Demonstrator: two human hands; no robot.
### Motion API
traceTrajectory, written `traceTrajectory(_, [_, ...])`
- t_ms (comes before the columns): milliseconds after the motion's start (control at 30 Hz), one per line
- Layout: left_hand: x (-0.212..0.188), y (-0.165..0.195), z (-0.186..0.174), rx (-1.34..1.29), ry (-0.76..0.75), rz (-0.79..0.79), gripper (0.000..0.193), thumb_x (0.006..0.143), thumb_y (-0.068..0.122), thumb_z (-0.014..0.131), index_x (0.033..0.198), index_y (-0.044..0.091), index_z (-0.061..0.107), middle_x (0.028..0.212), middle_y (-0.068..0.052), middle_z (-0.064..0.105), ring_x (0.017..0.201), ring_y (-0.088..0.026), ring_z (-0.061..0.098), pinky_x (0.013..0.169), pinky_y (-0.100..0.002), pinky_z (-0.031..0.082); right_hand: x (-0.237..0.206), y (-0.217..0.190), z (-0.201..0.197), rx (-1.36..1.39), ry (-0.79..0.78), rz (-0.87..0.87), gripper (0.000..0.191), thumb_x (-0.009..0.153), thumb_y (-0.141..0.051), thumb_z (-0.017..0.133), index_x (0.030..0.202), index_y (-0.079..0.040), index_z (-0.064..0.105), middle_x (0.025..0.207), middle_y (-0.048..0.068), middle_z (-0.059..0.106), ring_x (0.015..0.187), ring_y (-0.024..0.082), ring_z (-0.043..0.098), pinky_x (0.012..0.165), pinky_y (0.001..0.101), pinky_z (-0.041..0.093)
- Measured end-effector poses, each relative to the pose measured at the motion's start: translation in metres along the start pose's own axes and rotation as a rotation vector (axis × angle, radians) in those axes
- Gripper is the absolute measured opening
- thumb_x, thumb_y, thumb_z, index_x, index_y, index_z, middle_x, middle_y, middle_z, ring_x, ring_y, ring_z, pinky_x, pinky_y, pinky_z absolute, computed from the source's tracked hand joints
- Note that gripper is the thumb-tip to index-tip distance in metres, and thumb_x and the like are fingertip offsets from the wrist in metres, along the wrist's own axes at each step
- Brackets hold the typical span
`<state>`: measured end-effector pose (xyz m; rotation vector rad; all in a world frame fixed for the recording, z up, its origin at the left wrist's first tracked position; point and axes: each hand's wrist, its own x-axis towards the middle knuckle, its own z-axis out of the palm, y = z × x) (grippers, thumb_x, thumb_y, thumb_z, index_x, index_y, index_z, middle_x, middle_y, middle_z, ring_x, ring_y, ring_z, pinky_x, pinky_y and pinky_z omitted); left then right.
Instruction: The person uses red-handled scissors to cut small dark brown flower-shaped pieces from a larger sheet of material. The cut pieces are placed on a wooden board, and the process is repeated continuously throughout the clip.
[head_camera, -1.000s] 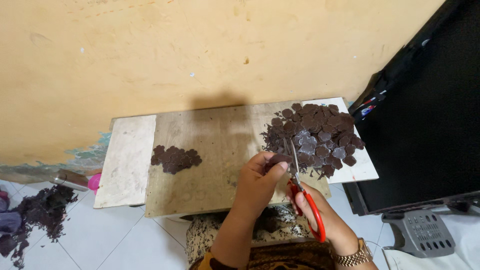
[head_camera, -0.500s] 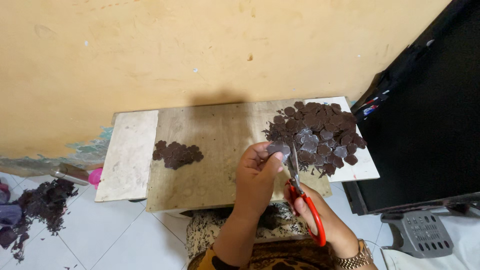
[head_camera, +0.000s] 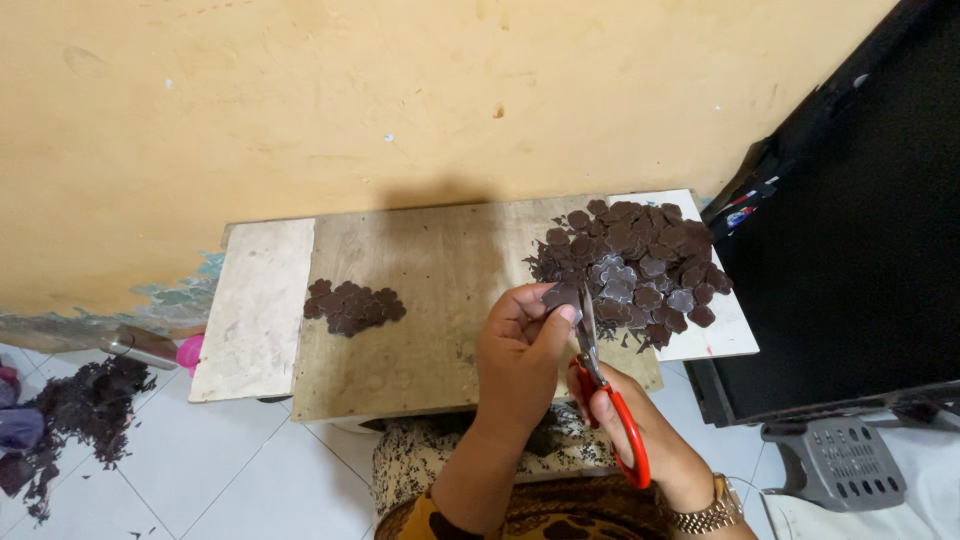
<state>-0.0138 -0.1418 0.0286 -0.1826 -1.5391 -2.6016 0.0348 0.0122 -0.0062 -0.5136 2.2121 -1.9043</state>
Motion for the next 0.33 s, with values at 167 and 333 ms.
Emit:
traceTrajectory(167, [-0.001, -0.002, 0.001, -0.022, -0.002, 0.007, 0.02, 0.093, -0.001, 0.068, 0.113, -0.002, 0.064, 0.101, -0.006, 0.071, 0.09, -0.008, 0.066, 0.081, -0.022, 0.054, 0.0, 0.003, -0.002, -0.022, 0.003, -0.001, 0.071, 0.097, -0.074, 0.032, 0.086, -0.007, 0.051, 0.073, 0.001, 0.044, 0.066, 0.014, 0.045, 0.059, 0.0285, 0.04])
traceTrajectory(333, [-0.002, -0.011, -0.003, -0.021, -0.002, 0.008, 0.018, 0.096, -0.001, 0.069, 0.113, -0.003, 0.065, 0.099, -0.006, 0.069, 0.087, -0.009, 0.064, 0.077, -0.022, 0.052, 0.0, 0.01, -0.001, -0.017, 0.011, 0.028, 0.073, 0.094, -0.077, 0.035, 0.086, -0.007, 0.052, 0.072, 0.001, 0.045, 0.065, 0.015, 0.045, 0.058, 0.0292, 0.04])
